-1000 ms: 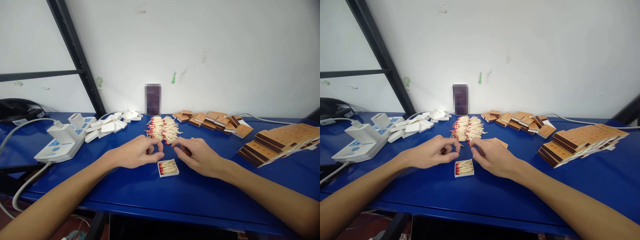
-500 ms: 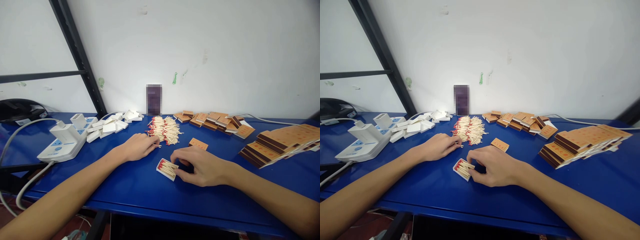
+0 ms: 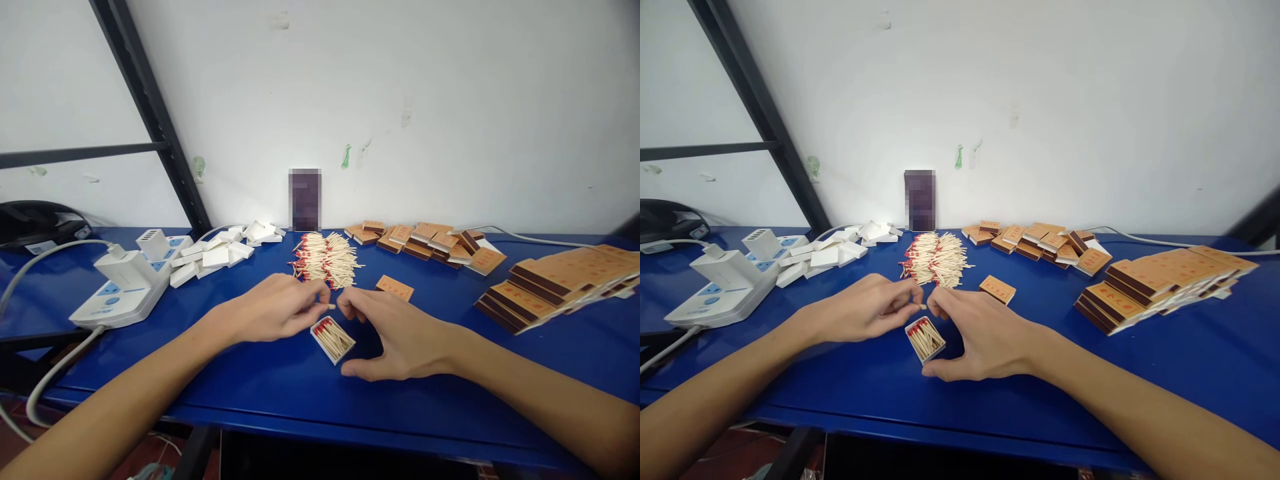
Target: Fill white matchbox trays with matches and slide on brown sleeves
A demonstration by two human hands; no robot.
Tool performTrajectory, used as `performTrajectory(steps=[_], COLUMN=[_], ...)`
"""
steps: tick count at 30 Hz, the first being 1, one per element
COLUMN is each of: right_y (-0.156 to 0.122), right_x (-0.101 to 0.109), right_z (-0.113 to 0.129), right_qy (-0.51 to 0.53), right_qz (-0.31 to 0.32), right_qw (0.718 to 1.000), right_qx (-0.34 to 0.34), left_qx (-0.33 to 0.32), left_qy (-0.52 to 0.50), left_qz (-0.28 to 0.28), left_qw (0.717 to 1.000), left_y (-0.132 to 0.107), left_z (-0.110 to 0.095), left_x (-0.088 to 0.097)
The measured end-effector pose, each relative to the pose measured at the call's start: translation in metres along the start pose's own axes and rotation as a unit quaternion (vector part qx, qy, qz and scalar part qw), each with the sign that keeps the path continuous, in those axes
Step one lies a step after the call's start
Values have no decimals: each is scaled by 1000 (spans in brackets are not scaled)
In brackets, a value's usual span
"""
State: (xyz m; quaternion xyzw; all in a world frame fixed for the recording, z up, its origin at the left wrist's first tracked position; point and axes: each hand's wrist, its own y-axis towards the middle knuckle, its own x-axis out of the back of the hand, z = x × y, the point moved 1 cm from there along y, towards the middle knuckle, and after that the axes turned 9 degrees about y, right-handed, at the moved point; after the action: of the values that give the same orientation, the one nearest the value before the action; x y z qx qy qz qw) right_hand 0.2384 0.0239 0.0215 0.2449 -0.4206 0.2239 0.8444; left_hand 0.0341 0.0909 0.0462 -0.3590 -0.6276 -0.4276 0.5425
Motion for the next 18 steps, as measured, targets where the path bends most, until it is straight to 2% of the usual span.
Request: performTrajectory(steps=[5,10,13,18], right_y=[1,0,0,1], right_x=[-4,-6,-6,-6], right_z=[3,4,3,0], right_qy=[8,21,13,-8], right_qz=[-5,-5,-14,-22], right_qw=[1000,1000,1000,1000], right_qx=[-5,23,25,-2], left_qx=[-59,-56,-38,33], left_qy=[-35,-76,-100,-118], left_qz=[51,54,36,-14], left_qw=[996,994,994,992], left_y=[0,0,1,2], left_z=[-13,-13,-10,6], left_x=[-9,-11,-9,-11])
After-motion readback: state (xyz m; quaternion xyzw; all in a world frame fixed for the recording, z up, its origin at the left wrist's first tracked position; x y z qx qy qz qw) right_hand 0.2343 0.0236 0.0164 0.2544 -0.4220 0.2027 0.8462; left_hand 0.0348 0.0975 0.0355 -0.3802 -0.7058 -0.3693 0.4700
